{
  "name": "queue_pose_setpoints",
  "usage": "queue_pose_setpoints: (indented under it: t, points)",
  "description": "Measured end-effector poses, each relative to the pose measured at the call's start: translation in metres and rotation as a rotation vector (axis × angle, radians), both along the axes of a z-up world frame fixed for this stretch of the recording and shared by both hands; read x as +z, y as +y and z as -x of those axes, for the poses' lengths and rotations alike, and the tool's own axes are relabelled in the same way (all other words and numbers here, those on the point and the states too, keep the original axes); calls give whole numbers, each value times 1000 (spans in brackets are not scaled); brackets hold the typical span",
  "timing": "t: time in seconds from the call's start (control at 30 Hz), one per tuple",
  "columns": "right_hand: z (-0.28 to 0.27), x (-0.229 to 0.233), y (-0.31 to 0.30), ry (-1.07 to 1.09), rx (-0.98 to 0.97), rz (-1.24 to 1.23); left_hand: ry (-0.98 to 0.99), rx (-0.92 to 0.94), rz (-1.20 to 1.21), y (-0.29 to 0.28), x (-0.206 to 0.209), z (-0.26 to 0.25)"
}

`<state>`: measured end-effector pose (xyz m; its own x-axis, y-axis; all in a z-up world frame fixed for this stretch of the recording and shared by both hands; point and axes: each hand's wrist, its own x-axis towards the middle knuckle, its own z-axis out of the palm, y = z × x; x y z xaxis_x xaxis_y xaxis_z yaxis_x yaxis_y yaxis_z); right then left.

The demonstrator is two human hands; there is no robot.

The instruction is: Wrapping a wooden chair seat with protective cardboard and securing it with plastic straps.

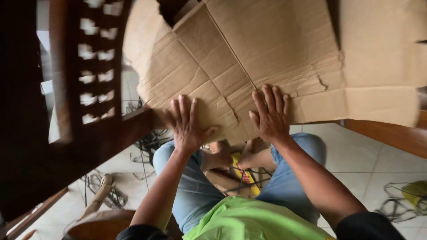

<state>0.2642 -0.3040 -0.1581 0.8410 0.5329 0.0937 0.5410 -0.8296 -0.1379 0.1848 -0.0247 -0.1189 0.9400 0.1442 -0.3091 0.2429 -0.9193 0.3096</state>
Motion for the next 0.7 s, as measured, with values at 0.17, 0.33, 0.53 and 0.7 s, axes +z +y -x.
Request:
queue_pose_setpoints:
  t: [0.17, 0.33, 0.53, 0.7]
  points:
    - [-5, -11, 7, -61, -21, -79, -265, -66, -97, 10, -45, 13]
    - [0, -18, 0, -227, -5, -189, -401, -184, -135, 7, -53, 20]
    - [0, -10, -20, -303, 220, -341, -611, -357, -149, 3, -47, 25]
    - [13, 24, -43, -134, 371, -156, -847, -460, -274, 1, -33, 26]
